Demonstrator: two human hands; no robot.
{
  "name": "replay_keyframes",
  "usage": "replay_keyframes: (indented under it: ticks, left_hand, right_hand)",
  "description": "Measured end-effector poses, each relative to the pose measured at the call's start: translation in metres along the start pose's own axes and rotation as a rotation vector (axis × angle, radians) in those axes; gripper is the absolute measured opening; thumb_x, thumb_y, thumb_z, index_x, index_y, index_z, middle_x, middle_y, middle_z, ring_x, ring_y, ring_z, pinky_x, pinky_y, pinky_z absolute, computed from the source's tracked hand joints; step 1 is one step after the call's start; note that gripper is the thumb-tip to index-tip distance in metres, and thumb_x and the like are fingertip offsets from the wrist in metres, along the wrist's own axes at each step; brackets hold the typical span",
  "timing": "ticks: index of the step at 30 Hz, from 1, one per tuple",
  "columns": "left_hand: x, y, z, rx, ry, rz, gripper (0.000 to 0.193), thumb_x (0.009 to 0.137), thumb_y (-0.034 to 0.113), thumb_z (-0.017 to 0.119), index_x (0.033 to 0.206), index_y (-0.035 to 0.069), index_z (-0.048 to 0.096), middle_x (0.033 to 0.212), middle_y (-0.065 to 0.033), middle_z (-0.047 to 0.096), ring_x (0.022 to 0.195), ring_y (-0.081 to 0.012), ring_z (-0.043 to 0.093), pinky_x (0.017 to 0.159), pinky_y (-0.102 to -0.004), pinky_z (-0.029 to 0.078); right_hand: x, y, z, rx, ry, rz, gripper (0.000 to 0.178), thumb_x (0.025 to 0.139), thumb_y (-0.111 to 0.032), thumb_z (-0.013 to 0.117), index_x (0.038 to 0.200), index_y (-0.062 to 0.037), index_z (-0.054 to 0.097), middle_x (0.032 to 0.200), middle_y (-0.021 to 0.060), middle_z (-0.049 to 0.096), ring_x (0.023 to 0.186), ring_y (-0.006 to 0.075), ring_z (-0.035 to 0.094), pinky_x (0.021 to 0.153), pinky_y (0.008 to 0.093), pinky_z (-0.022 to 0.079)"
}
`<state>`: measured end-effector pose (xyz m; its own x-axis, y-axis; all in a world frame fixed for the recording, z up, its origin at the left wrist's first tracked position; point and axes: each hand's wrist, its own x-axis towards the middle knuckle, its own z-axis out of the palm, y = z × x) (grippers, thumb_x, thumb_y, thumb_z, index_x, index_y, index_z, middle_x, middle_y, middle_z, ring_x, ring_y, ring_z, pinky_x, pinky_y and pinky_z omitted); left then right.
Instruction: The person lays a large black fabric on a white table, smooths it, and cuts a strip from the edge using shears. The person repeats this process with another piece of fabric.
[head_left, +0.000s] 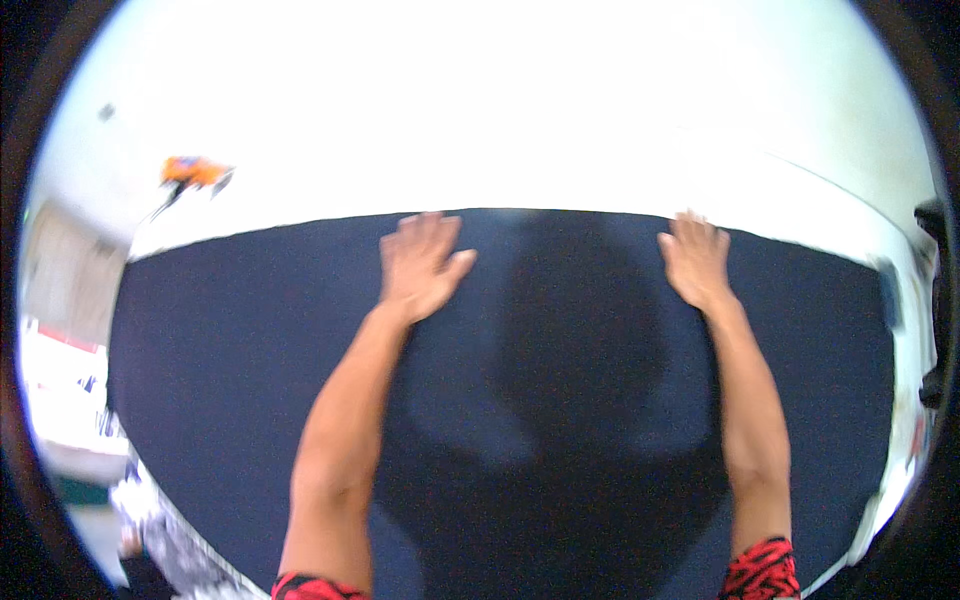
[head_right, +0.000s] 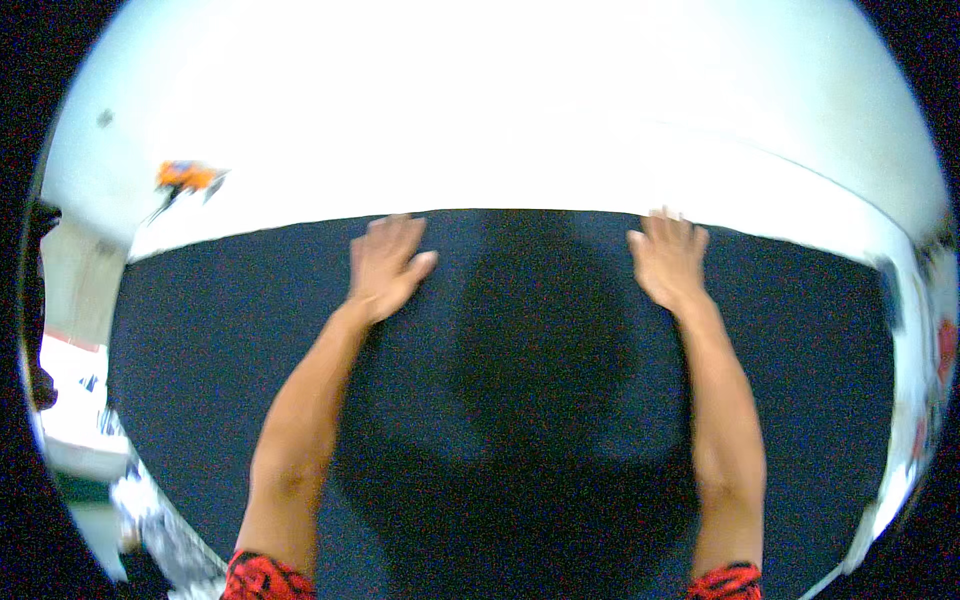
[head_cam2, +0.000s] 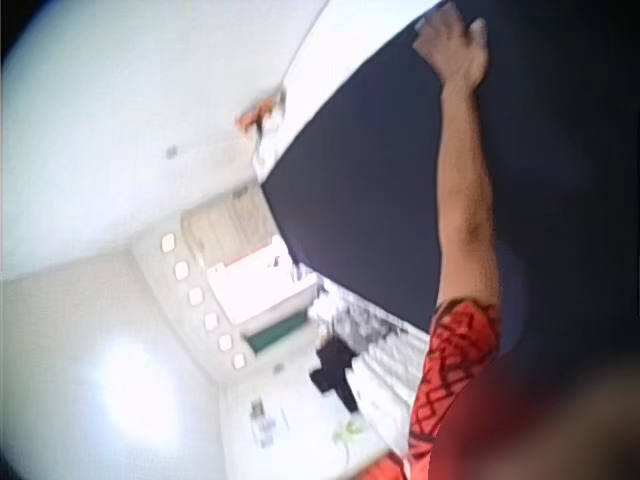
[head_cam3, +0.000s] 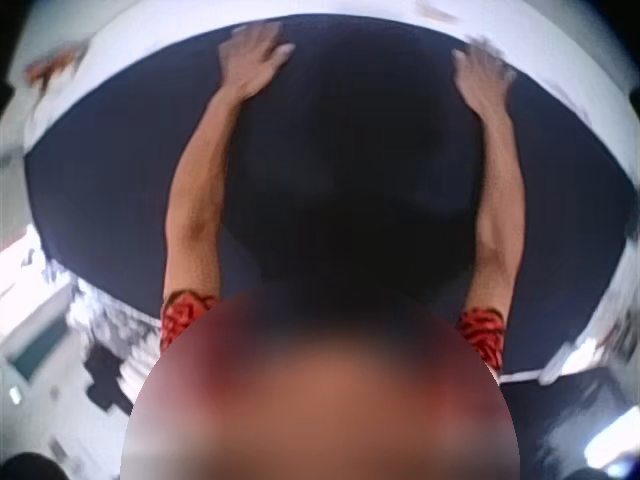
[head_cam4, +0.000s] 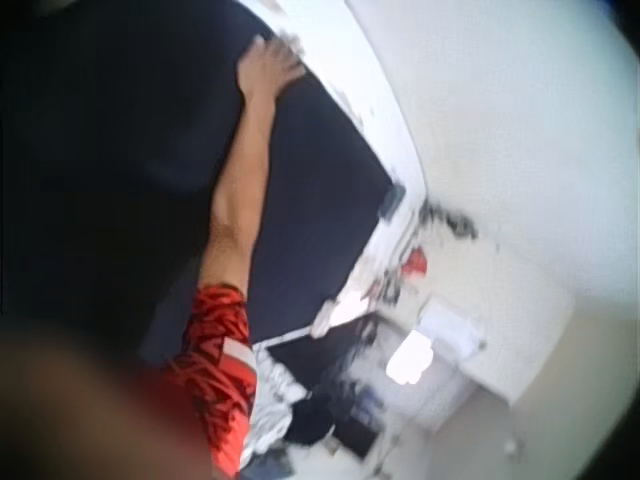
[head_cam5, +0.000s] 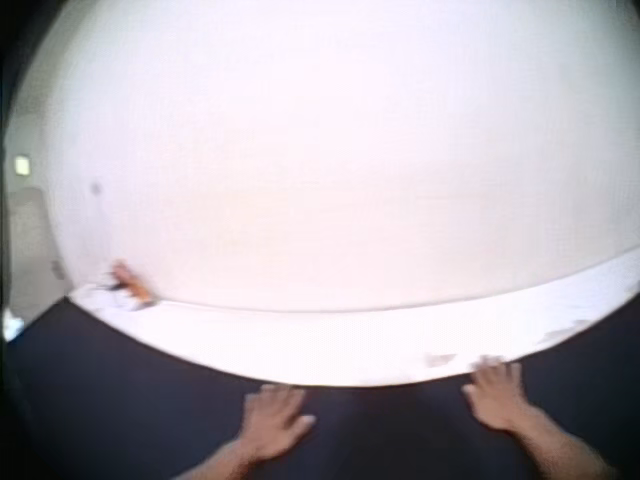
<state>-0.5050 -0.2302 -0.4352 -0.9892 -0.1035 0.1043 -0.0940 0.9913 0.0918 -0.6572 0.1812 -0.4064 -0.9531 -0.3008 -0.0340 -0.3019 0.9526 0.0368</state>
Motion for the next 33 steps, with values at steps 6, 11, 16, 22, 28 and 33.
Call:
replay_keyframes:
  ticks: [6, 11, 16, 22, 28, 33]
  left_hand:
    - [-0.014, -0.082, -0.001, 0.021, 0.116, -0.355, 0.079, 0.115, 0.063, 0.033, 0.172, 0.009, 0.04, 0.183, -0.0191, 0.026, 0.17, -0.0444, 0.013, 0.137, -0.0646, 0.007]
    - [-0.005, -0.127, 0.0, -0.105, -0.094, -0.311, 0.085, 0.112, 0.07, 0.032, 0.175, 0.013, 0.035, 0.183, -0.0186, 0.025, 0.17, -0.0469, 0.011, 0.135, -0.0677, 0.005]
    - [0.005, -0.177, -0.003, 0.088, 0.28, -0.8, 0.09, 0.113, 0.062, 0.038, 0.173, -0.004, 0.029, 0.18, -0.0315, 0.022, 0.167, -0.0557, 0.01, 0.134, -0.0693, 0.003]
    - [0.012, -0.22, 0.0, -0.076, -0.012, -0.773, 0.104, 0.109, 0.076, 0.029, 0.175, -0.004, 0.021, 0.182, -0.0322, 0.011, 0.169, -0.0521, 0.002, 0.136, -0.0648, -0.002]
    - [-0.016, -0.247, -0.038, -0.405, 0.115, -0.477, 0.102, 0.104, 0.075, 0.053, 0.172, 0.002, 0.035, 0.175, -0.0329, 0.034, 0.163, -0.055, 0.028, 0.135, -0.0617, 0.023]
    - [-0.22, -0.189, -0.063, -0.249, 0.343, -0.23, 0.078, 0.115, 0.047, 0.048, 0.172, -0.003, 0.03, 0.179, -0.0286, 0.027, 0.169, -0.0466, 0.02, 0.137, -0.0596, 0.014]
  right_hand:
    - [-0.02, -0.11, 0.012, 0.145, 0.173, -0.583, 0.059, 0.121, -0.04, 0.033, 0.175, -0.018, 0.035, 0.183, 0.0138, 0.028, 0.17, 0.0359, 0.021, 0.139, 0.0596, 0.009]
    - [-0.006, -0.176, 0.017, 0.114, 0.055, -0.406, 0.06, 0.12, -0.042, 0.033, 0.175, -0.0165, 0.035, 0.182, 0.0145, 0.03, 0.17, 0.0359, 0.022, 0.138, 0.0606, 0.009]
    - [-0.01, -0.238, 0.02, 0.11, 0.117, -0.609, 0.059, 0.119, -0.039, 0.036, 0.174, -0.0168, 0.037, 0.183, 0.0125, 0.029, 0.17, 0.0348, 0.021, 0.138, 0.0621, 0.01]
    - [-0.013, -0.307, 0.004, 0.177, 0.018, -0.475, 0.058, 0.119, -0.042, 0.037, 0.173, -0.019, 0.04, 0.182, 0.0117, 0.03, 0.169, 0.0368, 0.023, 0.136, 0.065, 0.011]
    - [-0.009, -0.384, 0.018, 0.165, 0.125, -0.597, 0.062, 0.117, -0.047, 0.037, 0.173, -0.0211, 0.04, 0.183, 0.0099, 0.031, 0.17, 0.0365, 0.022, 0.136, 0.0655, 0.008]
    - [-0.013, -0.393, -0.003, 0.125, -0.067, -0.408, 0.068, 0.116, -0.055, 0.034, 0.177, -0.0243, 0.029, 0.186, 0.0084, 0.021, 0.171, 0.0386, 0.013, 0.135, 0.0693, 0.0]
